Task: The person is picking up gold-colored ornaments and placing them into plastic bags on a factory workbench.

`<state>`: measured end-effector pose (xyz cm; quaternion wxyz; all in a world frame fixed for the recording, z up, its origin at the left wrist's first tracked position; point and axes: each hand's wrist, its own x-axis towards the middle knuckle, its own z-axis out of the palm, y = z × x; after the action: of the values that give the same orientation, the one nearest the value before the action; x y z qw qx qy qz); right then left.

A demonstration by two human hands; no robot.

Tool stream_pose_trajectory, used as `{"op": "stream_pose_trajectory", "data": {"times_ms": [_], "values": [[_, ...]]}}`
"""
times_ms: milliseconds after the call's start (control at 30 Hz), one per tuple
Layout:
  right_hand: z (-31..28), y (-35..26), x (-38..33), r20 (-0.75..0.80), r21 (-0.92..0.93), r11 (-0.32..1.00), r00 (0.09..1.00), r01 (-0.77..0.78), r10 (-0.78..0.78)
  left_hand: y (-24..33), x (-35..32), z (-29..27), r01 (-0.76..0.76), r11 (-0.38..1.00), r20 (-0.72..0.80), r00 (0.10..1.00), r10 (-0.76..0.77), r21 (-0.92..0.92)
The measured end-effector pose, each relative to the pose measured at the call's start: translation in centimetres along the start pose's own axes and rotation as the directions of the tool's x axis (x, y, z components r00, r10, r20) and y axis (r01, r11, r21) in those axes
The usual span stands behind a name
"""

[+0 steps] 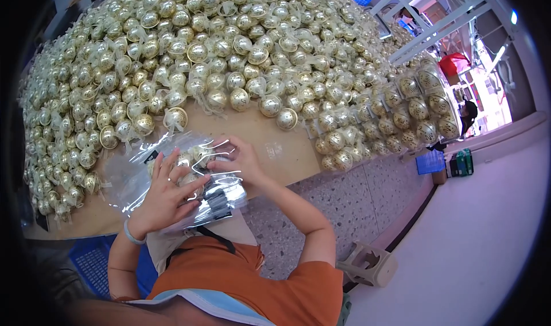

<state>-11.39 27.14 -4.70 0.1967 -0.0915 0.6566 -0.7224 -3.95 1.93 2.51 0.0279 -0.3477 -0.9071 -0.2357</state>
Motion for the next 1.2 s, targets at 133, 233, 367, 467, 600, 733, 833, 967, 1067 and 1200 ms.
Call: {"op": "stream_pose_trajectory", "data": {"times_ms": [133,233,367,467,600,733,833,967,1067,1200], "values": [[-3.3,-4.3,-1.0,0.275,-0.632,0.670,0.921,0.389,-0.275,0.4,-0.2,0.1,-0.001,0.994,0.065,0.998,-0.006,0.109],[-7.9,-6.1,-0.8,-0.082,-0.996,0.074,0.807,-0.048,-0.584,0.5,-0.3,0.1,0.013,0.994,0.104,0.994,-0.024,0.111],[-10.1,-5.0,-0.7,-0.415,-0.909,0.189,0.841,-0.371,-0.346,0.4,0.1,0.4,0.005,0.994,0.088,0.996,-0.015,0.108],[-8.6,-4.0,-1.7,-0.294,-0.934,0.347,0.747,-0.090,-0.597,0.5,0.1,0.4,0.025,0.998,0.057,0.998,-0.029,0.060],[-5.8,-5.2,-3.7,-0.356,0.264,0.903,0.904,0.339,-0.236,0.7,0.1,0.0,0.023,0.997,0.083,0.996,-0.030,0.079],[-4.2,-5.5,-4.1,-0.231,0.478,0.808,0.937,0.345,-0.264,0.6,0.7,-0.5,0.028,0.995,0.093,0.995,-0.037,0.094],[-4.9,-4.2,-4.1,-0.137,0.538,0.778,0.944,0.326,-0.301,0.7,1.3,-0.9,0.033,0.995,0.140,0.989,-0.046,0.094],[-4.9,-4.2,-4.9,-0.150,0.117,0.933,0.935,0.339,-0.321,0.7,1.4,-0.9,0.031,0.994,0.137,0.990,-0.045,0.102],[-5.0,-4.4,-5.2,-0.237,0.517,0.807,0.954,0.284,-0.185,0.7,1.3,-0.9,0.021,0.993,0.131,0.991,-0.037,0.119],[-5.3,-3.5,-5.9,-0.178,0.591,0.776,0.974,0.221,-0.141,0.7,1.4,-0.9,0.018,0.992,0.118,0.993,-0.033,0.128]]}}
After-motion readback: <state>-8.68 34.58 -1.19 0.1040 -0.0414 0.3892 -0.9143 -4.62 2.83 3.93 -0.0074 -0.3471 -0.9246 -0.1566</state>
